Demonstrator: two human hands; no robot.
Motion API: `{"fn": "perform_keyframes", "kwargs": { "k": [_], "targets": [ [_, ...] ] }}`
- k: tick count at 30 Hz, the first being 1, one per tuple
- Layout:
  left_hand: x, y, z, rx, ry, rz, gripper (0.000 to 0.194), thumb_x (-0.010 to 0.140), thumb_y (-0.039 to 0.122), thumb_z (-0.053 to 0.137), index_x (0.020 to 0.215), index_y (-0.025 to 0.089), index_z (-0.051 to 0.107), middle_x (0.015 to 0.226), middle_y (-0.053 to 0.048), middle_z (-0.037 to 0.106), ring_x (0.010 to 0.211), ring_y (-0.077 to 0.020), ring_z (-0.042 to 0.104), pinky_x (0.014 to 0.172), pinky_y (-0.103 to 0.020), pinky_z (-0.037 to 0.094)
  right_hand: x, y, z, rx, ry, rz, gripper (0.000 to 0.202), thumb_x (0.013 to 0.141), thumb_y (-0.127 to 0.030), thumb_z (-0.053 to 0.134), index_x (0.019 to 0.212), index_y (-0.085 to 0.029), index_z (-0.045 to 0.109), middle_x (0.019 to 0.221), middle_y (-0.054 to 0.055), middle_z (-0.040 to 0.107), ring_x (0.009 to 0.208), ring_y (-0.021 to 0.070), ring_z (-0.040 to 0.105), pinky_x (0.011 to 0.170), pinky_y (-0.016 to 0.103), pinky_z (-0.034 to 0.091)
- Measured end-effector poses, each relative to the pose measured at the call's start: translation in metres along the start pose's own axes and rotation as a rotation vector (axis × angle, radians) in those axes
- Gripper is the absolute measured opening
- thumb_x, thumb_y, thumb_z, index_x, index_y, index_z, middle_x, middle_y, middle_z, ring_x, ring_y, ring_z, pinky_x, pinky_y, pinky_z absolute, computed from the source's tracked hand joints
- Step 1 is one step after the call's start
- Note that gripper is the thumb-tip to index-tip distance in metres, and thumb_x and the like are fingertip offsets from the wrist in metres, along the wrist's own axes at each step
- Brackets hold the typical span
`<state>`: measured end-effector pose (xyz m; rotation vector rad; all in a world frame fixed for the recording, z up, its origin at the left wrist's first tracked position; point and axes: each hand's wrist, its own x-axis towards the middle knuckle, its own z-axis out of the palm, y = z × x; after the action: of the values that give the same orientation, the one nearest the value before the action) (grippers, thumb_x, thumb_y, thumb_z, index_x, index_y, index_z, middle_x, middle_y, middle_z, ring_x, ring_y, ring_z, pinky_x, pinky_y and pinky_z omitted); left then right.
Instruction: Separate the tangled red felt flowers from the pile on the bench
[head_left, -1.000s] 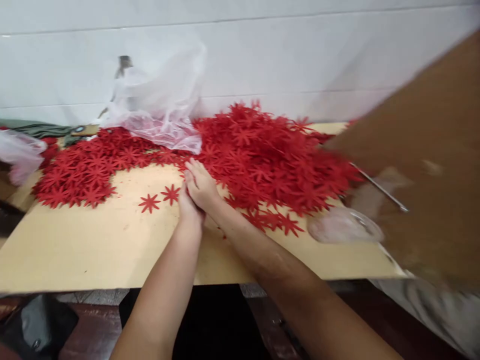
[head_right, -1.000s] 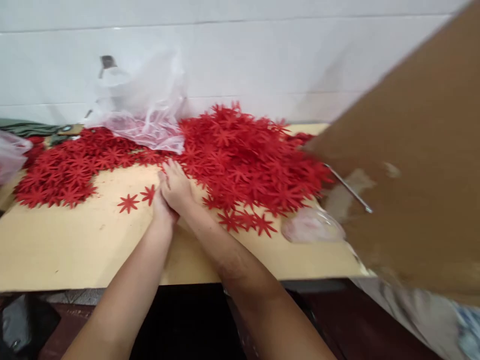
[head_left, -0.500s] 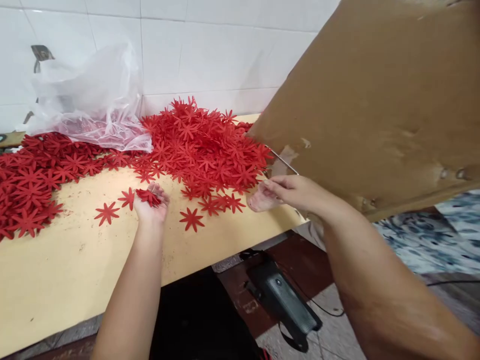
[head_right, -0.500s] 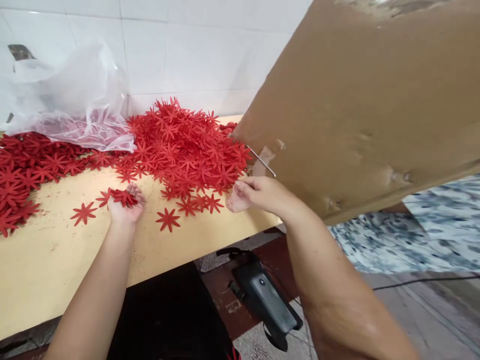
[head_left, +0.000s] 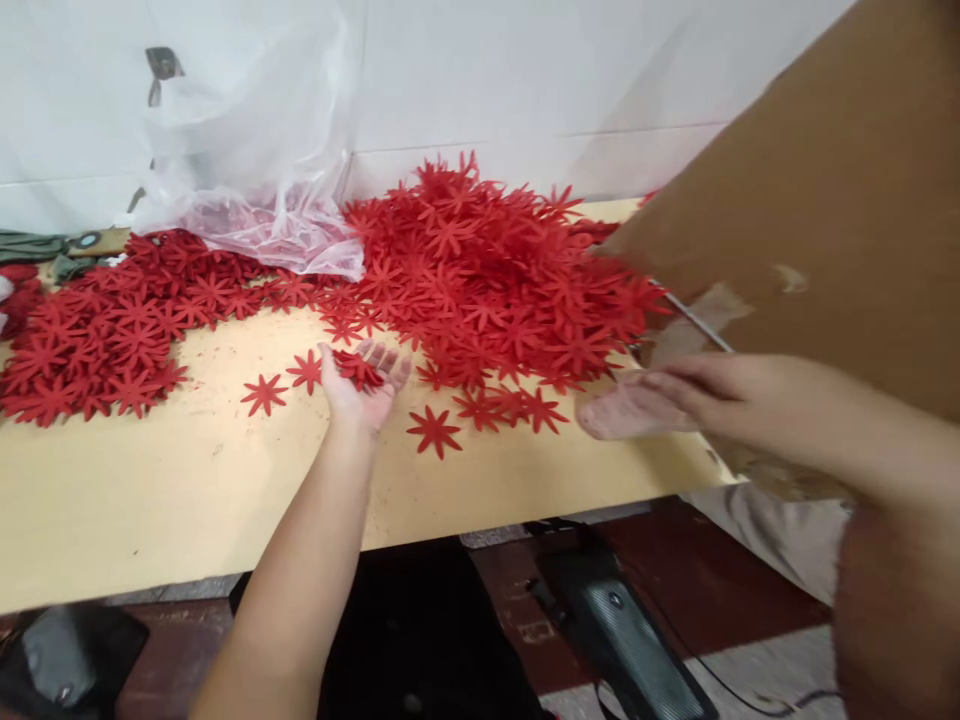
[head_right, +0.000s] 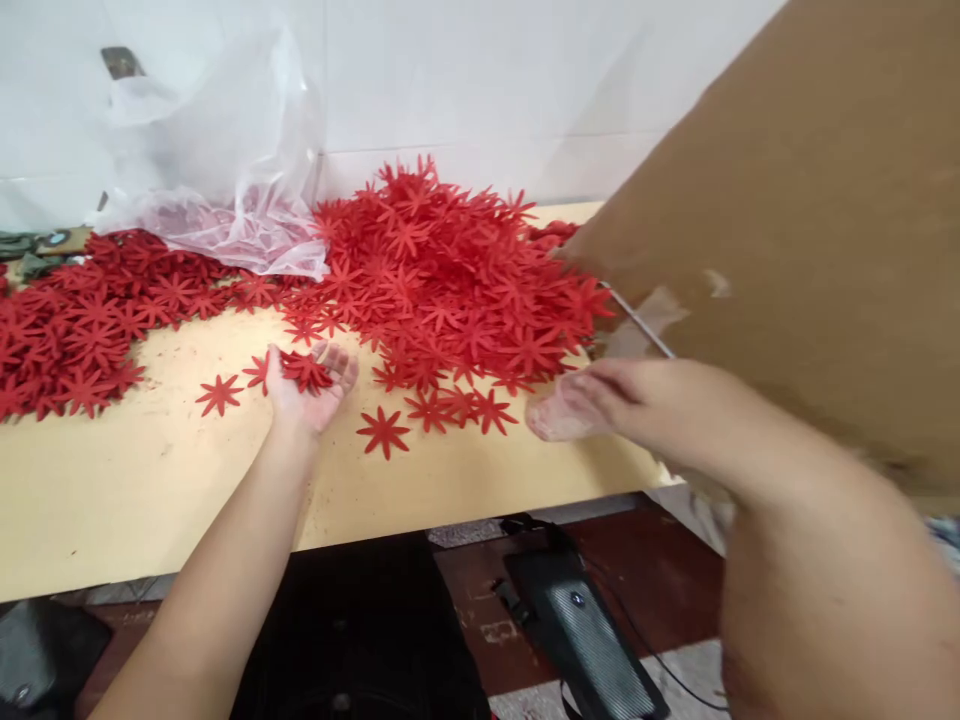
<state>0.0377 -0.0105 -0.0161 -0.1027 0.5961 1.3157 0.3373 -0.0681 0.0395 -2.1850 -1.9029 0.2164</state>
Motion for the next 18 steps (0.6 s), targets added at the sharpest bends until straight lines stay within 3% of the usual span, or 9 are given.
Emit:
{"fn": "perform_keyframes", "kwargs": {
  "k": [2, 4, 5, 7, 9, 10, 12, 14, 18],
  "targets": [
    [0.000, -0.002, 0.000, -0.012, 0.006, 0.001, 0.054, 0.078, 0.065, 0.039, 0.077, 0.013, 0.056, 0.069, -0.007, 0.058, 0.066, -0.0169, 0.058, 0.070, -0.037, 0.051, -0.008, -0.028, -0.008, -0.011, -0.026, -0.158, 0.020, 0.079, -0.042, 0.053, 0.069, -0.028, 0.063, 0.065, 0.004, 0.066, 0.055, 0.0193, 0.059, 0.051, 0.036, 0.047],
    [0.000, -0.002, 0.000, -0.014, 0.012, -0.002, 0.055, 0.077, 0.065, 0.039, 0.078, 0.013, 0.057, 0.069, -0.007, 0.058, 0.067, -0.0170, 0.058, 0.071, -0.037, 0.050, -0.019, -0.072, 0.000, 0.136, 0.031, -0.293, 0.025, 0.083, -0.041, 0.045, 0.080, -0.026, 0.065, 0.067, 0.003, 0.068, 0.056, 0.0189, 0.062, 0.052, 0.035, 0.051],
    [0.000, -0.002, -0.001, -0.011, 0.023, -0.005, 0.055, 0.077, 0.065, 0.039, 0.078, 0.013, 0.057, 0.069, -0.007, 0.058, 0.067, -0.0170, 0.058, 0.072, -0.036, 0.050, -0.023, -0.097, 0.011, 0.212, 0.065, -0.419, 0.024, 0.083, -0.038, 0.046, 0.083, -0.025, 0.066, 0.076, 0.003, 0.071, 0.063, 0.0187, 0.064, 0.058, 0.036, 0.053],
    [0.001, 0.000, -0.003, 0.005, 0.037, -0.006, 0.056, 0.077, 0.066, 0.038, 0.076, 0.013, 0.057, 0.068, -0.007, 0.058, 0.066, -0.0165, 0.058, 0.072, -0.035, 0.049, -0.029, -0.146, 0.041, 0.367, 0.002, -0.751, 0.030, 0.087, -0.029, 0.039, 0.095, -0.021, 0.067, 0.094, 0.007, 0.071, 0.088, 0.0194, 0.066, 0.078, 0.037, 0.055],
    [0.003, 0.002, -0.005, 0.023, 0.000, 0.019, 0.058, 0.079, 0.066, 0.035, 0.072, 0.013, 0.057, 0.066, -0.006, 0.057, 0.064, -0.0152, 0.056, 0.071, -0.034, 0.048, -0.027, -0.184, 0.075, 0.412, -0.086, -0.859, 0.031, 0.087, -0.024, 0.040, 0.105, -0.019, 0.065, 0.105, 0.010, 0.067, 0.100, 0.0203, 0.062, 0.090, 0.039, 0.051],
    [0.004, 0.003, -0.007, 0.032, -0.037, 0.039, 0.058, 0.080, 0.065, 0.032, 0.070, 0.014, 0.056, 0.065, -0.006, 0.056, 0.062, -0.0144, 0.056, 0.070, -0.033, 0.048, -0.024, -0.197, 0.090, 0.429, -0.056, -0.824, 0.032, 0.086, -0.022, 0.040, 0.108, -0.017, 0.064, 0.107, 0.012, 0.066, 0.103, 0.0217, 0.060, 0.094, 0.043, 0.048],
    [0.007, 0.004, -0.010, 0.041, -0.115, 0.079, 0.057, 0.083, 0.061, 0.028, 0.068, 0.014, 0.056, 0.063, -0.004, 0.055, 0.060, -0.0133, 0.055, 0.069, -0.031, 0.047, -0.019, -0.208, 0.111, 0.460, -0.011, -0.738, 0.036, 0.085, -0.020, 0.042, 0.115, -0.012, 0.061, 0.111, 0.016, 0.063, 0.107, 0.0240, 0.058, 0.095, 0.044, 0.047],
    [0.009, 0.004, -0.012, 0.058, -0.137, 0.093, 0.050, 0.085, 0.052, 0.028, 0.068, 0.015, 0.056, 0.061, -0.003, 0.055, 0.058, -0.0128, 0.054, 0.066, -0.030, 0.046, -0.019, -0.206, 0.116, 0.451, -0.003, -0.703, 0.040, 0.084, -0.023, 0.045, 0.118, -0.008, 0.058, 0.112, 0.019, 0.061, 0.107, 0.0268, 0.057, 0.094, 0.046, 0.048],
    [0.015, -0.001, -0.012, 0.156, -0.036, 0.091, 0.028, 0.081, 0.031, 0.040, 0.061, 0.016, 0.051, 0.051, 0.000, 0.048, 0.048, -0.0106, 0.047, 0.058, -0.026, 0.040, -0.023, -0.187, 0.087, 0.503, -0.080, -0.747, 0.032, 0.086, -0.028, 0.047, 0.110, -0.016, 0.063, 0.105, 0.013, 0.067, 0.096, 0.0232, 0.064, 0.084, 0.041, 0.054]
  ]
}}
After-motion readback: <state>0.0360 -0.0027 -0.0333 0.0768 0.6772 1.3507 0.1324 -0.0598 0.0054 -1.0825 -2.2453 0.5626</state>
